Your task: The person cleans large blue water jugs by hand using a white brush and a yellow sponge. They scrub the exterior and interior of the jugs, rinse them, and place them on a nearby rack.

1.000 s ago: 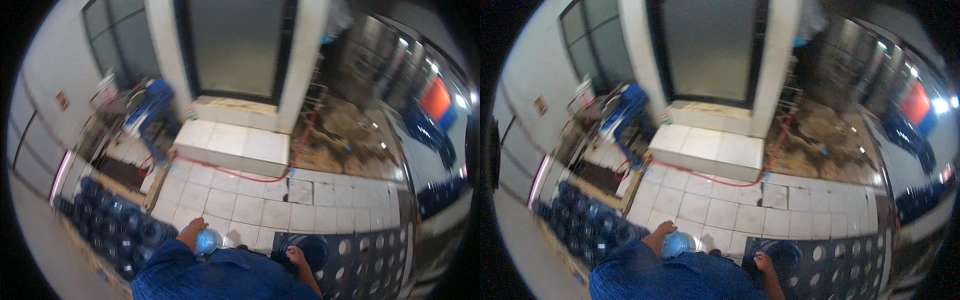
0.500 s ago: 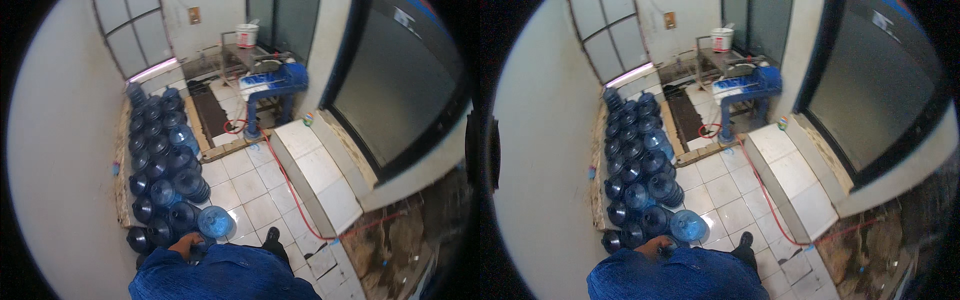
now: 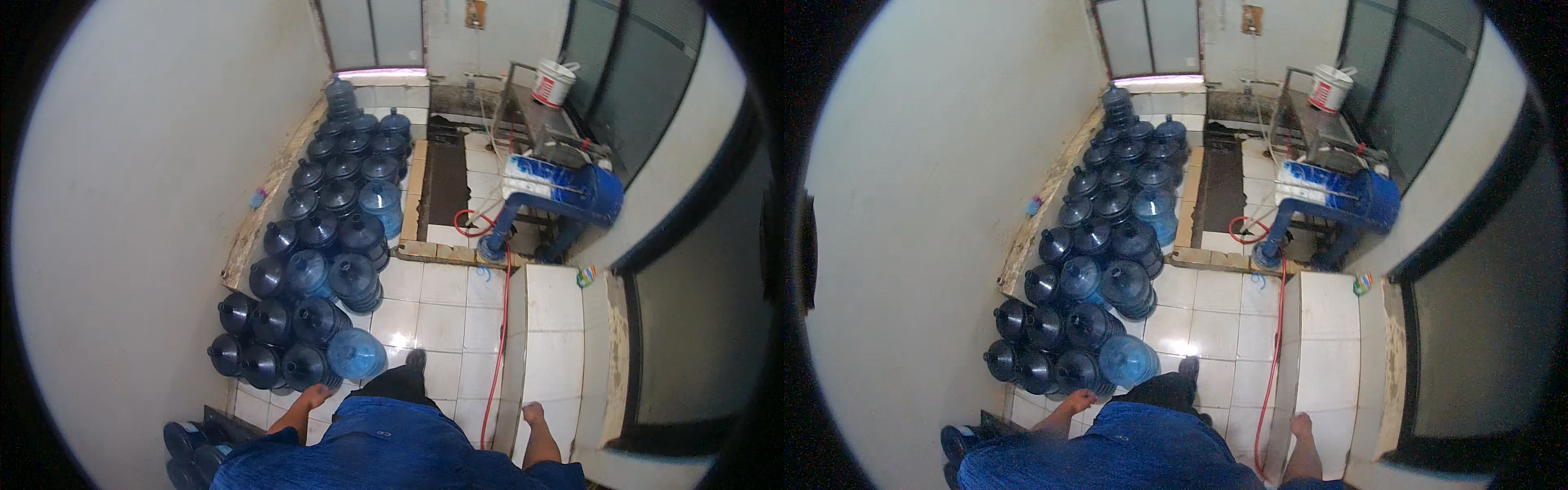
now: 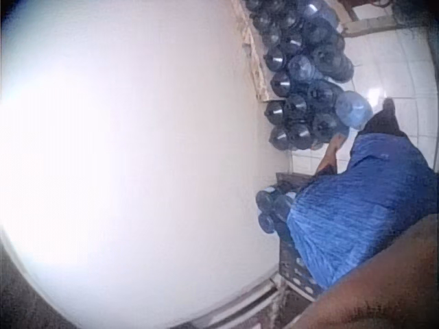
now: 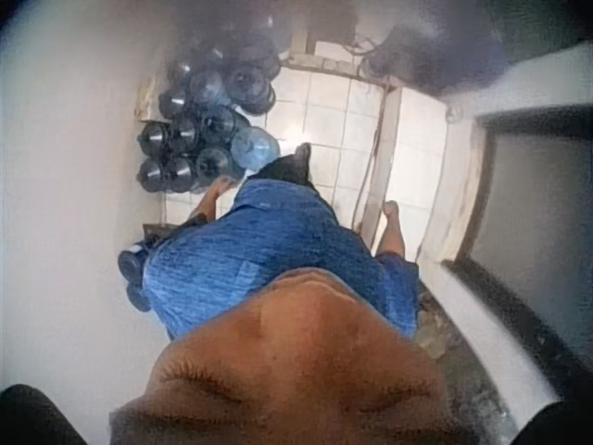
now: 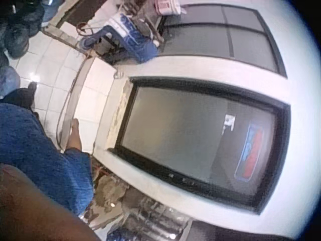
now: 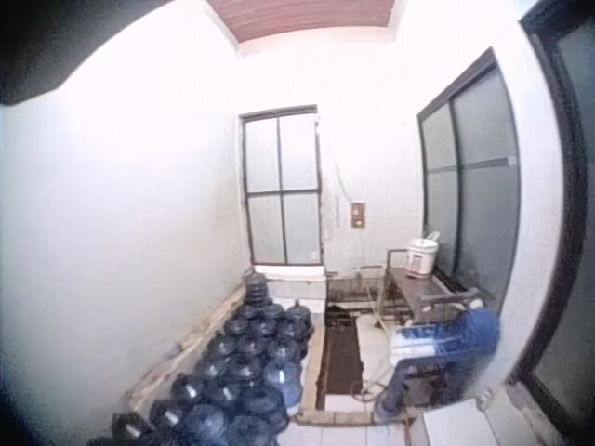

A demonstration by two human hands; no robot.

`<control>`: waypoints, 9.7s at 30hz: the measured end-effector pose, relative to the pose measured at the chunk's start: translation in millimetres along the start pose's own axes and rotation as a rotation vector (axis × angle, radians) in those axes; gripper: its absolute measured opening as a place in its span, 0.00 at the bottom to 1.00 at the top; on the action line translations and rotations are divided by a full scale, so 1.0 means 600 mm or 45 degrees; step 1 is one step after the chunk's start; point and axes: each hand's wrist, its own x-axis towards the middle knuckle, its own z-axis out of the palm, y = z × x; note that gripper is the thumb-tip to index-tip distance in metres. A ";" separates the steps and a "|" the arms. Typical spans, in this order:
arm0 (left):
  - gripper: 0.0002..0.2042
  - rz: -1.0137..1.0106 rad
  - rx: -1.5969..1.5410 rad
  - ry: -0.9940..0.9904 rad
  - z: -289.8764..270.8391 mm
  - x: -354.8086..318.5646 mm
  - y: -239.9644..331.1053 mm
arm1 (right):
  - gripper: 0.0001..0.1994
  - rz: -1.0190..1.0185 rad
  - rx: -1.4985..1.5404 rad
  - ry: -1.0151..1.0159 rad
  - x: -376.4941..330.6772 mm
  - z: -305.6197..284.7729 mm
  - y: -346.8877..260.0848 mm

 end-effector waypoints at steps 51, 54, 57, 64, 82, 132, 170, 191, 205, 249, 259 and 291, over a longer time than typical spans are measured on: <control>0.16 -0.461 -0.463 0.072 -0.999 1.181 1.003 | 0.24 0.137 0.268 -1.042 1.791 -0.985 -1.557; 0.23 0.381 0.654 0.365 -1.181 1.288 1.054 | 0.23 0.029 -0.175 -1.078 1.867 -1.051 -1.689; 0.28 -0.104 -0.394 0.739 -1.368 1.399 1.223 | 0.14 0.004 0.206 -0.778 1.994 -1.072 -1.788; 0.20 0.327 -1.128 0.905 -1.628 1.447 1.612 | 0.12 -0.198 0.039 -0.916 2.297 -1.095 -2.169; 0.19 -0.278 -1.821 1.210 -1.625 1.688 1.783 | 0.38 -1.757 -0.361 -0.528 2.177 -0.865 -3.395; 0.51 0.300 -0.368 -1.591 -1.135 1.618 2.581 | 0.07 -0.517 0.586 1.569 1.532 -1.796 -1.710; 0.24 0.240 0.625 -1.516 -0.644 1.731 2.946 | 0.17 1.549 2.108 1.175 1.755 -1.174 -0.741; 0.33 -0.013 -0.427 -1.897 -0.308 1.185 2.756 | 0.25 0.739 2.814 1.268 1.251 -1.135 -1.425; 0.11 0.582 -0.399 -2.009 -0.480 1.106 2.617 | 0.27 0.350 1.887 1.254 1.408 -1.713 -1.147; 0.25 1.908 0.024 -1.313 -0.365 1.383 3.158 | 0.24 0.516 1.341 1.255 1.608 -1.922 -1.249; 0.44 2.188 0.380 -0.791 -0.469 1.543 3.082 | 0.23 0.641 1.402 1.248 1.594 -1.774 -1.176; 0.35 2.429 0.783 -0.685 -0.407 1.437 3.118 | 0.23 0.354 1.184 1.371 1.611 -1.813 -1.200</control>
